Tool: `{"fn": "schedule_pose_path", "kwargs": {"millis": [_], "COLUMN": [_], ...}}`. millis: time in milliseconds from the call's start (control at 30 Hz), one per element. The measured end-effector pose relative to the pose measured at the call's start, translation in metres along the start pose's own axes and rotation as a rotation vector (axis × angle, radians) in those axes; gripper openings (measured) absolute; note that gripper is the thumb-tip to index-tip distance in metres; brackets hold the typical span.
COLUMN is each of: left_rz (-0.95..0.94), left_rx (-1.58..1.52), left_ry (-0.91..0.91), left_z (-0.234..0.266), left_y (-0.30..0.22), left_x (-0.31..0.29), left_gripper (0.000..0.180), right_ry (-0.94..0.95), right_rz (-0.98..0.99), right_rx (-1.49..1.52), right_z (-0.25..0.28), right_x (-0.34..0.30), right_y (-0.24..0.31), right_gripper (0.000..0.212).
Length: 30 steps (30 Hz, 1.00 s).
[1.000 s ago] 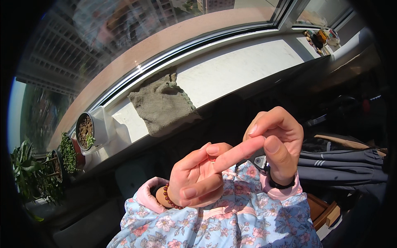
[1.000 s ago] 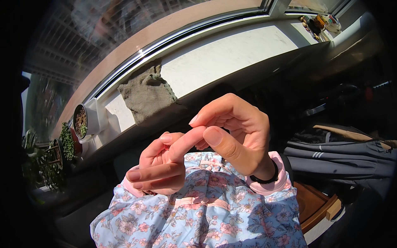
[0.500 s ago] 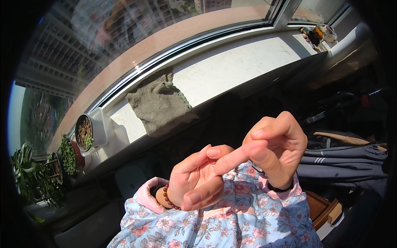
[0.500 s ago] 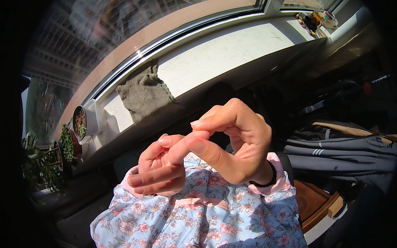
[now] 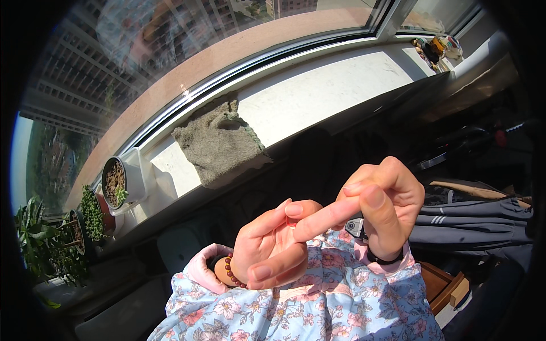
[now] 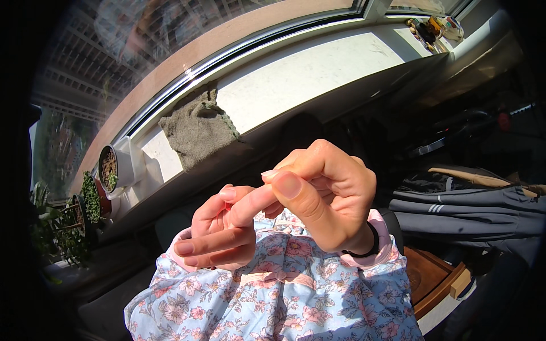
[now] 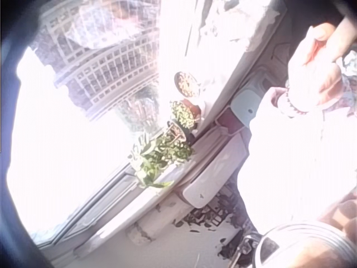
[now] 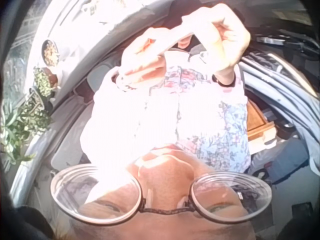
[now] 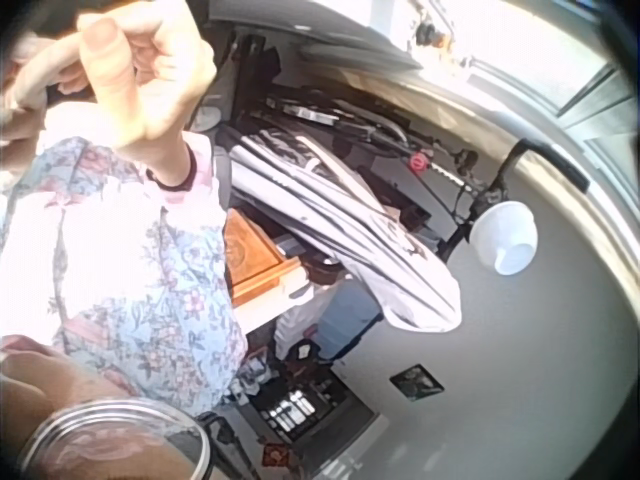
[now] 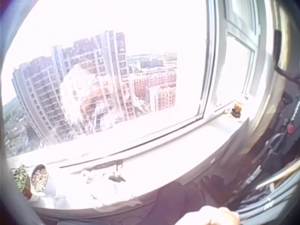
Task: The person sits on a chair and wipes a wooden furniture piece with a cloth, then moves to the windowsill and wipes it with the same cloth. The person handles the cloth and wipes surfaces in a home setting.
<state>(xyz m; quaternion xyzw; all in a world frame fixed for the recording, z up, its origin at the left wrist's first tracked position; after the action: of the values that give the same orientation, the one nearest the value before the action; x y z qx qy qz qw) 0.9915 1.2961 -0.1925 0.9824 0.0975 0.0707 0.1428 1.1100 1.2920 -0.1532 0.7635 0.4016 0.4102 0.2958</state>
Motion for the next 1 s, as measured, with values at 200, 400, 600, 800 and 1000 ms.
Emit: {"fn": "schedule_pose_path", "kwargs": {"millis": [200, 400, 600, 800, 1000], "left_rz": [0.019, 0.015, -0.059, -0.333, -0.671], "left_rx": [0.009, 0.009, 0.173, 1.072, 1.662], "left_ry": [-0.031, -0.059, -0.154, -0.231, -0.71], "left_z": [0.0, 0.001, 0.019, 0.029, 0.022], "left_y": [-0.005, -0.01, -0.029, -0.087, -0.131], "left_x": [-0.003, -0.005, -0.019, -0.067, -0.148], "left_gripper": [0.03, 0.032, 0.029, 0.021, 0.037], "right_ry": [-0.025, -0.01, 0.038, 0.334, 0.598], "right_rz": [-0.078, -0.13, -0.317, -0.044, 0.106], "right_rx": [0.027, 0.031, 0.099, -0.726, -1.266], "right_z": [-0.002, -0.008, -0.008, -0.046, -0.119], "right_x": [0.001, 0.004, 0.019, 0.047, 0.044], "right_y": [-0.006, -0.014, -0.054, -0.147, -0.253], "right_gripper": [0.016, 0.021, 0.028, 0.02, 0.054]}}
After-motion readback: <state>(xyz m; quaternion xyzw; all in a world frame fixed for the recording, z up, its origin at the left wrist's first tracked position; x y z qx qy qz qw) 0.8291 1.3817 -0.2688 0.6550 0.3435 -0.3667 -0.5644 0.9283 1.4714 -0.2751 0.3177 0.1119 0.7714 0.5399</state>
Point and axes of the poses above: each hand's wrist, its own x-axis towards the middle knuckle, its own z-axis out of the back of the hand, y = z × x, the point moved 8 cm from there along x, towards the middle knuckle, and after that the axes turned 12 degrees about x, right-handed, at the moved point
